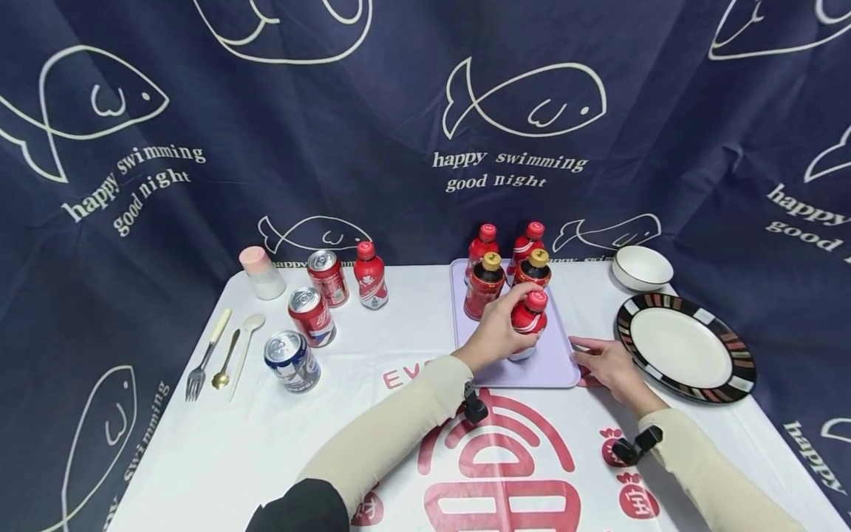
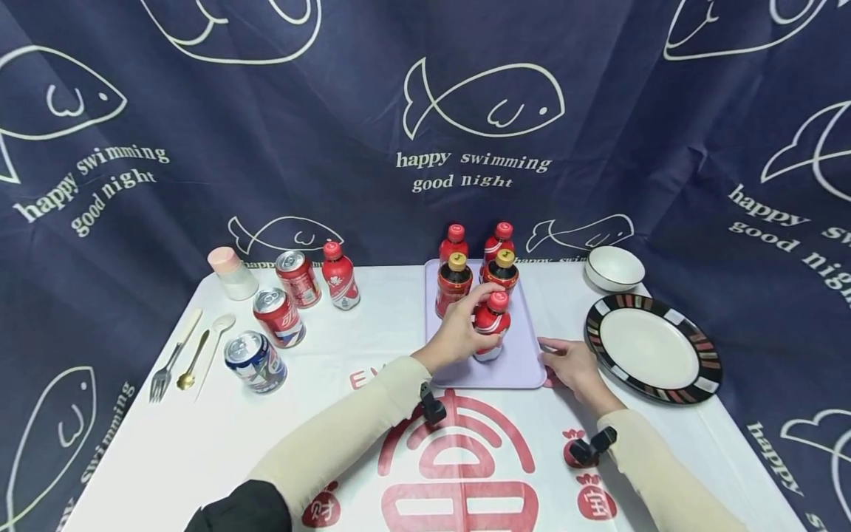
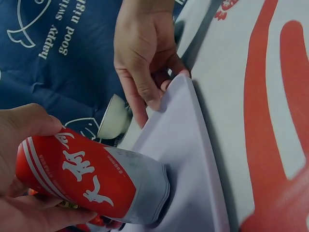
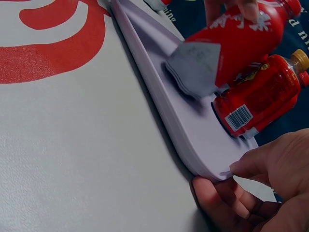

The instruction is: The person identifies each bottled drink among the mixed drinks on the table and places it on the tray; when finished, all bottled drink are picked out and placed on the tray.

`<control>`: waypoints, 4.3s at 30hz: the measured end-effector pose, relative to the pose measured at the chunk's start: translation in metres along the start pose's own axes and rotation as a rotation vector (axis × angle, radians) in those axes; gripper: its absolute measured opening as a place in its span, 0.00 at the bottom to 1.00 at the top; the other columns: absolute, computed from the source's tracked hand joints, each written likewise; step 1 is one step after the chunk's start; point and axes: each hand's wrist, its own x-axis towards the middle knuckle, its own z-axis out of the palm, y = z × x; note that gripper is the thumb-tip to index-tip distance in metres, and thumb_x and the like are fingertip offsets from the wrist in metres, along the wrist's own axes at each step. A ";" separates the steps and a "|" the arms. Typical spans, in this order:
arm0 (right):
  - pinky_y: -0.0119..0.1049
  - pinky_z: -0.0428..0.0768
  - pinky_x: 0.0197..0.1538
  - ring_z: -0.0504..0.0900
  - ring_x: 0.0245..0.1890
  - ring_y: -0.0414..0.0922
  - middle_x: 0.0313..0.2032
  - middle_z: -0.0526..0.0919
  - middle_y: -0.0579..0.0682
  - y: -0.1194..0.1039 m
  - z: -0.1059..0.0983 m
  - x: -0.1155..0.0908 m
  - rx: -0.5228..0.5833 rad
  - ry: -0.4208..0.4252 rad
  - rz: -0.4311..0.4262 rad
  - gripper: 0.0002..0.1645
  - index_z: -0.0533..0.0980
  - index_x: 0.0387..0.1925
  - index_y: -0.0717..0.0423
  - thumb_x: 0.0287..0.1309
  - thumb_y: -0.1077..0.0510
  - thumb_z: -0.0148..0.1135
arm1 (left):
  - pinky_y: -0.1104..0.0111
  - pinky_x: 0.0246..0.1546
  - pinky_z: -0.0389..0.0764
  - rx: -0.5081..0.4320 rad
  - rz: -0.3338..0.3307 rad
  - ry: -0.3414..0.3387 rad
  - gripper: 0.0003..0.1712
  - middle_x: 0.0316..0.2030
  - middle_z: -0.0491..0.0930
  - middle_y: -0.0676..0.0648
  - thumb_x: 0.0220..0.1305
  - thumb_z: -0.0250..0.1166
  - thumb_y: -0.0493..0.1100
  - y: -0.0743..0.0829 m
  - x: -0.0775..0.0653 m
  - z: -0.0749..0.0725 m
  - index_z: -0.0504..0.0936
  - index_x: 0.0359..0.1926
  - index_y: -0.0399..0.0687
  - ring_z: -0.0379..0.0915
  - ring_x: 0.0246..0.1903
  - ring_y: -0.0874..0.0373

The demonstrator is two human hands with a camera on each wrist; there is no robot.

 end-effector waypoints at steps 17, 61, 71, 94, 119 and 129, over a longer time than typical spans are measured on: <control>0.38 0.81 0.25 0.80 0.21 0.42 0.24 0.81 0.52 0.001 0.001 0.001 0.011 -0.007 0.003 0.28 0.65 0.61 0.61 0.57 0.65 0.54 | 0.78 0.50 0.69 0.101 0.071 0.002 0.49 0.54 0.68 0.51 0.42 0.73 0.40 -0.004 0.018 0.022 0.57 0.63 0.65 0.65 0.52 0.65; 0.37 0.81 0.26 0.80 0.23 0.41 0.29 0.80 0.53 0.006 0.002 0.005 -0.043 -0.008 -0.009 0.29 0.65 0.62 0.60 0.58 0.63 0.54 | 0.64 0.56 0.61 0.525 0.161 0.768 0.22 0.45 0.73 0.46 0.42 0.70 0.42 -0.018 0.015 -0.169 0.78 0.42 0.44 0.63 0.51 0.49; 0.37 0.81 0.26 0.79 0.23 0.41 0.28 0.80 0.52 -0.003 -0.004 0.004 -0.048 -0.003 -0.011 0.29 0.64 0.62 0.59 0.58 0.63 0.54 | 0.63 0.60 0.60 0.342 -0.253 0.814 0.42 0.55 0.66 0.42 0.40 0.72 0.43 -0.065 -0.017 -0.185 0.65 0.59 0.46 0.59 0.58 0.50; 0.36 0.81 0.27 0.79 0.24 0.40 0.36 0.79 0.58 0.004 0.000 0.003 -0.062 0.018 -0.007 0.28 0.65 0.62 0.57 0.58 0.62 0.54 | 0.54 0.52 0.68 0.211 -0.332 0.693 0.44 0.49 0.73 0.45 0.42 0.71 0.35 -0.100 -0.034 -0.179 0.64 0.61 0.64 0.67 0.51 0.49; 0.36 0.81 0.28 0.79 0.24 0.39 0.32 0.79 0.55 0.008 -0.003 0.002 -0.054 -0.002 -0.043 0.29 0.65 0.62 0.60 0.58 0.62 0.54 | 0.67 0.41 0.77 -0.080 -0.050 0.253 0.41 0.44 0.80 0.47 0.37 0.75 0.35 -0.035 -0.017 -0.140 0.72 0.57 0.58 0.75 0.39 0.55; 0.36 0.81 0.28 0.80 0.24 0.40 0.34 0.79 0.58 0.008 -0.002 0.003 -0.057 -0.003 -0.049 0.29 0.65 0.62 0.60 0.58 0.62 0.54 | 0.70 0.42 0.76 -0.156 -0.009 -0.022 0.41 0.50 0.77 0.49 0.39 0.73 0.33 -0.010 -0.017 -0.104 0.71 0.59 0.50 0.74 0.44 0.57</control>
